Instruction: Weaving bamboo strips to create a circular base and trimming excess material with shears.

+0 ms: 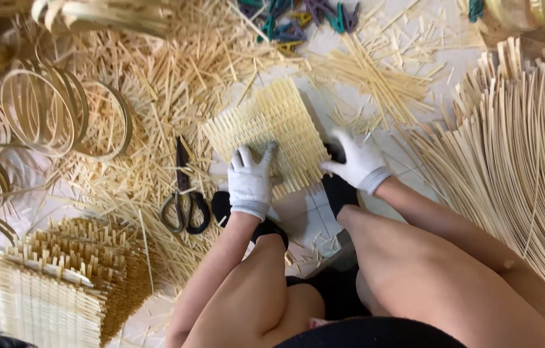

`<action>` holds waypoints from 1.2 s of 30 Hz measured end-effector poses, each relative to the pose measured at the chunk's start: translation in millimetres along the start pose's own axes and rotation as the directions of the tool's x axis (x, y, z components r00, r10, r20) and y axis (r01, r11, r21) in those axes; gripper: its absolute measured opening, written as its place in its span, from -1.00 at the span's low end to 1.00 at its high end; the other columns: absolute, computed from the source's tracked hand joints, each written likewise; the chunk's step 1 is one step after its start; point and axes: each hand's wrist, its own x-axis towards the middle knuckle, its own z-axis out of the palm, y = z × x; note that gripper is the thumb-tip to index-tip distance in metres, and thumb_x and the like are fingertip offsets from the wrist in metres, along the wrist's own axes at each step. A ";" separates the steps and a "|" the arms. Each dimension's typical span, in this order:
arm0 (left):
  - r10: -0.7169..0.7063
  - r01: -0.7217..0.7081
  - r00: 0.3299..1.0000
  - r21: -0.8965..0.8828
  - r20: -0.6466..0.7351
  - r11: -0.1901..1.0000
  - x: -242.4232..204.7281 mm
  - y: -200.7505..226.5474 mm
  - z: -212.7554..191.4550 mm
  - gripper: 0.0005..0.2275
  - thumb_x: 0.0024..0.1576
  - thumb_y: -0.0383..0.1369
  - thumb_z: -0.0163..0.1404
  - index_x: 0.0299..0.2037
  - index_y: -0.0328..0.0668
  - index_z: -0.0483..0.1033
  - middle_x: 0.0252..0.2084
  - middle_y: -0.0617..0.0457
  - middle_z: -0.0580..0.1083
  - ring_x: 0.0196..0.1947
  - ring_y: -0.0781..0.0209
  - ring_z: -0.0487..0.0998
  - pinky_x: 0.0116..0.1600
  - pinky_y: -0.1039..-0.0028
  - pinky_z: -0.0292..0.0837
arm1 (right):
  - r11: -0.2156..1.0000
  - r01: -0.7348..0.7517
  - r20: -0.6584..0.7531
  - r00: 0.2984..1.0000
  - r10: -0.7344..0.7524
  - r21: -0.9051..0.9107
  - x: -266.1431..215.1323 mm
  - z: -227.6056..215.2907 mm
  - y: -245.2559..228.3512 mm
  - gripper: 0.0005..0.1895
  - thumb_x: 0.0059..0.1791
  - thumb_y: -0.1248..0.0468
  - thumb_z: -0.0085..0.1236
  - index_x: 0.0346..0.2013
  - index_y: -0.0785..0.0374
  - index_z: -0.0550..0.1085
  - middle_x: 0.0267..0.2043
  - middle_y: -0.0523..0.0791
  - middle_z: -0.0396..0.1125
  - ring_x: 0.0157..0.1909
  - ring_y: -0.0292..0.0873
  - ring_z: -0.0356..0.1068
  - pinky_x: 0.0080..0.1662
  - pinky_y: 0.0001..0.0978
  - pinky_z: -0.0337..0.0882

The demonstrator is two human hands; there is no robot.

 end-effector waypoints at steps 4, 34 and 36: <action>0.017 -0.017 1.000 0.040 -0.003 0.999 3.3 0.6 8.0 -0.26 0.01 -0.21 0.20 0.45 0.30 0.17 0.24 -0.40 0.20 0.24 -0.36 0.25 0.20 0.04 0.31 | 0.910 -0.339 0.172 0.937 0.303 0.239 -0.6 9.1 19.7 -0.41 -0.08 0.00 0.27 0.14 0.23 0.43 -0.13 0.02 0.51 -0.13 -0.02 0.52 -0.05 -0.18 0.48; -0.002 -0.002 0.999 0.097 0.040 0.995 5.0 7.3 -2.8 -0.30 0.05 -0.35 0.13 0.45 0.29 0.16 0.26 -0.46 0.17 0.24 -0.43 0.27 0.18 0.01 0.33 | 0.998 -0.065 0.093 0.994 0.064 0.007 -6.8 -0.5 26.3 -0.60 -0.03 -0.03 0.19 -0.15 0.21 0.65 -0.13 0.07 0.51 -0.07 0.11 0.49 -0.03 -0.07 0.44; -0.016 0.015 0.998 0.025 0.059 1.000 4.2 8.6 -11.2 -0.30 0.02 -0.29 0.14 0.42 0.27 0.16 0.25 -0.48 0.16 0.24 -0.43 0.26 0.21 -0.02 0.31 | 0.945 -0.178 0.200 0.972 0.125 0.273 -4.8 19.6 24.1 -0.56 -0.05 -0.02 0.22 -0.04 0.22 0.60 -0.17 0.03 0.56 -0.15 -0.04 0.59 -0.04 -0.25 0.50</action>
